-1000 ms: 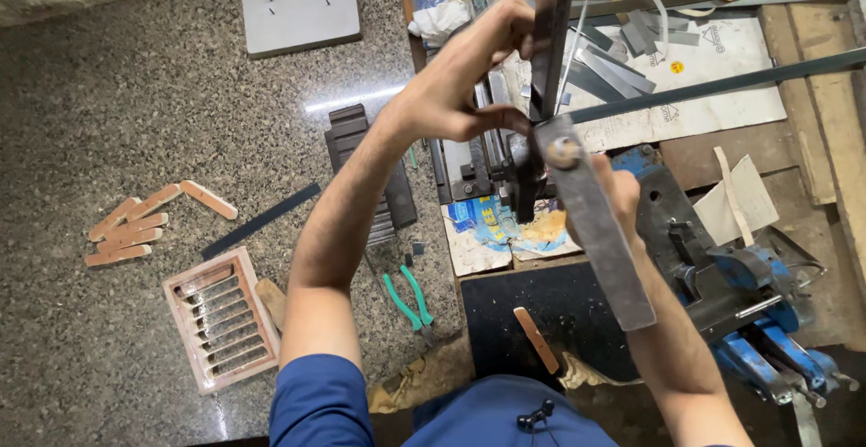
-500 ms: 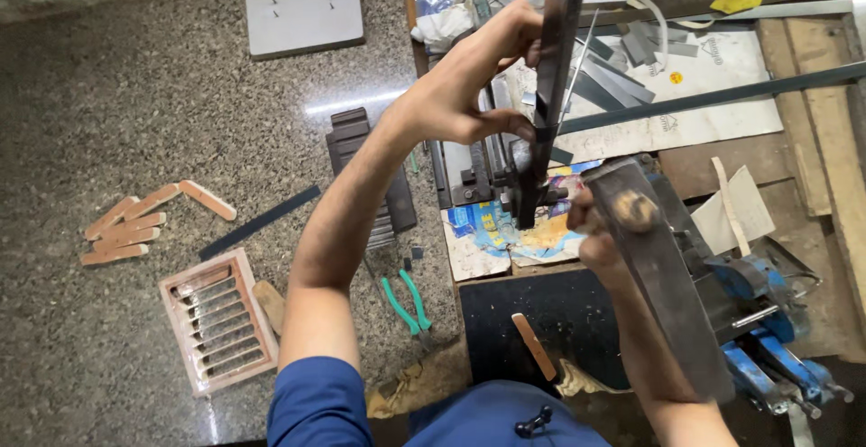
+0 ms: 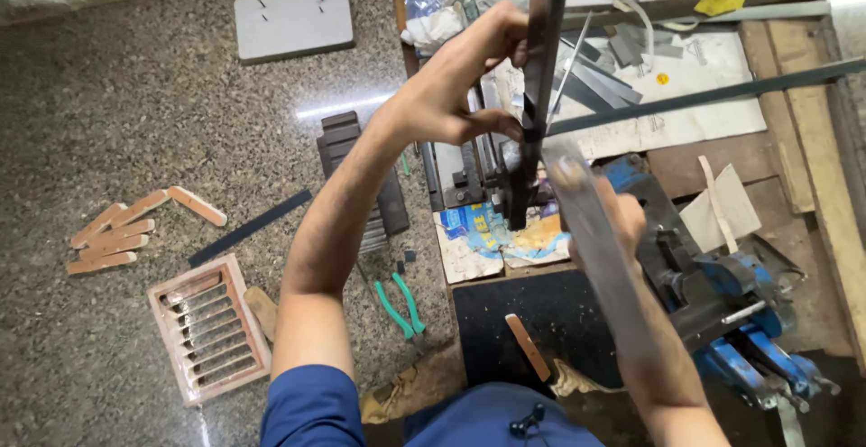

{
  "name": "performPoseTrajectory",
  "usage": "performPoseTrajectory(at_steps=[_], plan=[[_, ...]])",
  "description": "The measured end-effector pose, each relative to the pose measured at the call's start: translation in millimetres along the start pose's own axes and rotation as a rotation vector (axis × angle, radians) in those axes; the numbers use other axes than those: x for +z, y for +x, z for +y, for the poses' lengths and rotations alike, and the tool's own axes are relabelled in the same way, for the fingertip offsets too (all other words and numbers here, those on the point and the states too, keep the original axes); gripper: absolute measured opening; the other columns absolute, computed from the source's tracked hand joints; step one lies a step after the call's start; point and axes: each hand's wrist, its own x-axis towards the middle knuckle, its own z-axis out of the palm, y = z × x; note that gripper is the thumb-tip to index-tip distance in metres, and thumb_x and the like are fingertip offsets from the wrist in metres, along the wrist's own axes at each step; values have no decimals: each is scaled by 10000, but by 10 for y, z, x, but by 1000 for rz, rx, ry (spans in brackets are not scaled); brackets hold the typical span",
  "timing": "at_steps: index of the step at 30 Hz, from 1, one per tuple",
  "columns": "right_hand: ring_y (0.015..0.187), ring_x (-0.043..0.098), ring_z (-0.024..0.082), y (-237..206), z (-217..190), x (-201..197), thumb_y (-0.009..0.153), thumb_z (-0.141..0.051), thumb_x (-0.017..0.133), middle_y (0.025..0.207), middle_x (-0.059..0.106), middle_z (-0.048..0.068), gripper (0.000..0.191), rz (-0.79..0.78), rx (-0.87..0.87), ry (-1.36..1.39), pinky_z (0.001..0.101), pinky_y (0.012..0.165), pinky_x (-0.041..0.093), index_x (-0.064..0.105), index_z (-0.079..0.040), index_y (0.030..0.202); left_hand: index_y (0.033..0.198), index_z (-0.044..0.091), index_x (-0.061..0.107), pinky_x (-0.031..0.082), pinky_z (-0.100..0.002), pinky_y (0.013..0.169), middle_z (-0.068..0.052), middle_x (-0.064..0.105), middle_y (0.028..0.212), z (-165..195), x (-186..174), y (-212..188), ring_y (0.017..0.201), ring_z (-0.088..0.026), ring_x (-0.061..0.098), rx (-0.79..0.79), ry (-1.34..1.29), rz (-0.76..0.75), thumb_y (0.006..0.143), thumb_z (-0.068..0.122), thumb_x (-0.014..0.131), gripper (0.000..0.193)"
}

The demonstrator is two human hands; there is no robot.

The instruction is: The person repeatedly cuts small wooden pieces using a manual miter saw. They place each piece into the saw, pull the handle to cut, remove the piece, and inspect it before repeating the process with additional pieces.

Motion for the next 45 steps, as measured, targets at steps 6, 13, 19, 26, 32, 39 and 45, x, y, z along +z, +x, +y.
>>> performPoseTrajectory(at_steps=[6, 13, 19, 26, 32, 39, 45], plan=[[573, 600, 273, -220, 64, 36, 875, -27, 687, 773, 641, 105, 141, -3, -84, -82, 396, 551, 441, 691, -50, 1014, 1480, 52, 413, 499, -309, 1040, -58, 466, 1213, -6, -20, -17, 1135, -176, 534, 19, 6, 12, 874, 170, 940, 812], [576, 576, 337, -191, 626, 386, 845, -43, 719, 884, 720, 223, 222, 32, -211, -261, 440, 564, 434, 688, 23, 1055, 1469, 37, 406, 527, -312, 1064, -51, 492, 1233, 25, -19, 23, 1142, -168, 557, 67, 27, 20, 883, 68, 891, 761], [628, 645, 262, -261, 446, 215, 891, -76, 676, 787, 699, 109, 154, 166, -113, -7, 398, 608, 499, 685, -12, 1030, 1458, 54, 414, 493, -354, 976, -70, 504, 1169, 33, -43, 18, 1071, -177, 543, 29, -2, 12, 923, 249, 951, 783], [652, 675, 164, -66, 215, 105, 1011, -184, 684, 756, 689, 87, 216, 159, -102, 133, 317, 594, 523, 661, 29, 1036, 1543, 88, 300, 539, -411, 1152, -74, 594, 1258, -12, 4, -1, 1190, -217, 645, 109, 70, 49, 990, 301, 886, 833], [608, 630, 104, -65, 171, -30, 1188, -381, 451, 692, 660, 29, 527, -29, 523, 200, 250, 565, 492, 725, -26, 911, 1647, 167, 161, 542, -418, 1006, -82, 499, 1131, 49, -13, -3, 1012, -216, 589, 0, 43, 71, 944, 337, 930, 1056], [567, 542, 102, -989, 43, -313, 1176, -437, 441, 637, 507, 16, 499, 71, 477, 689, 271, 489, 437, 498, -72, 841, 1606, 142, 105, 299, -581, 1218, -163, 497, 1329, 440, 172, -63, 1147, -255, 656, 82, 287, 242, 866, 313, 919, 1113], [633, 678, 371, -2065, 1, -210, 984, -408, 633, 666, 672, 168, 412, -266, 958, -30, 435, 561, 512, 681, -1, 1020, 1256, 158, 608, 127, -622, 1353, -60, 498, 1262, 1127, 575, -291, 1156, -171, 623, 163, 516, 207, 961, 162, 847, 380]])
